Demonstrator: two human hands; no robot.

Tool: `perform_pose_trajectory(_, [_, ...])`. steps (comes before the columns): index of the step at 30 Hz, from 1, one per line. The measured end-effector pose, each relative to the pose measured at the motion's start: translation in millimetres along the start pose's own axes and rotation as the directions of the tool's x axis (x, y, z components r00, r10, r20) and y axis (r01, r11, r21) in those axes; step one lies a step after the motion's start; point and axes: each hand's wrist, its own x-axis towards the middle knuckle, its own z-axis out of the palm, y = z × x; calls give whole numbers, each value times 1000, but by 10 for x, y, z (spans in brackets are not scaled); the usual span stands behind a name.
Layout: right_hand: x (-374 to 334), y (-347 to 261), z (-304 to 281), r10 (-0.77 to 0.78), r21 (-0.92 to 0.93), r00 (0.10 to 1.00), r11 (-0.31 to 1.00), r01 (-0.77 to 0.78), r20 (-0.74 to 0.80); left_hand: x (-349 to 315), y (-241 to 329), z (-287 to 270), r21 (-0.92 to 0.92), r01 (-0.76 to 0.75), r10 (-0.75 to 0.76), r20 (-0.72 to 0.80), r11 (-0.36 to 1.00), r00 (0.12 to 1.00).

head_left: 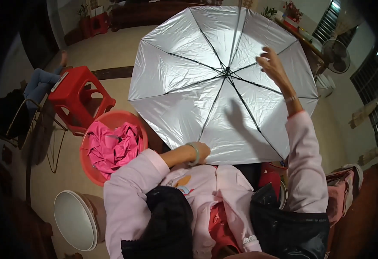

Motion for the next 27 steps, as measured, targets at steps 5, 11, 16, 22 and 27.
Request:
perform_pose_trajectory(5, [850,-268,515,100,-17,991,995,-99,90,-29,68,95,83,-36,40,-47,996,998])
perform_pose_trajectory(11, [1181,-339,660,216,291,959,920,-262,184,-33,167,107,178,-83,96,-70,981,993])
perform_pose_trajectory(16, [1094,-460,590,281,101,920,943,-318,273,-30,117,134,210,-126,142,-63,970,988])
perform_pose_trajectory(22, [901,-525,393,150,90,904,975,-201,400,98,-60,324,213,-175,198,-94,961,976])
perform_pose_trajectory(27, [641,-485,153,-48,23,962,999,43,270,168,-210,499,76,-297,306,-215,952,927])
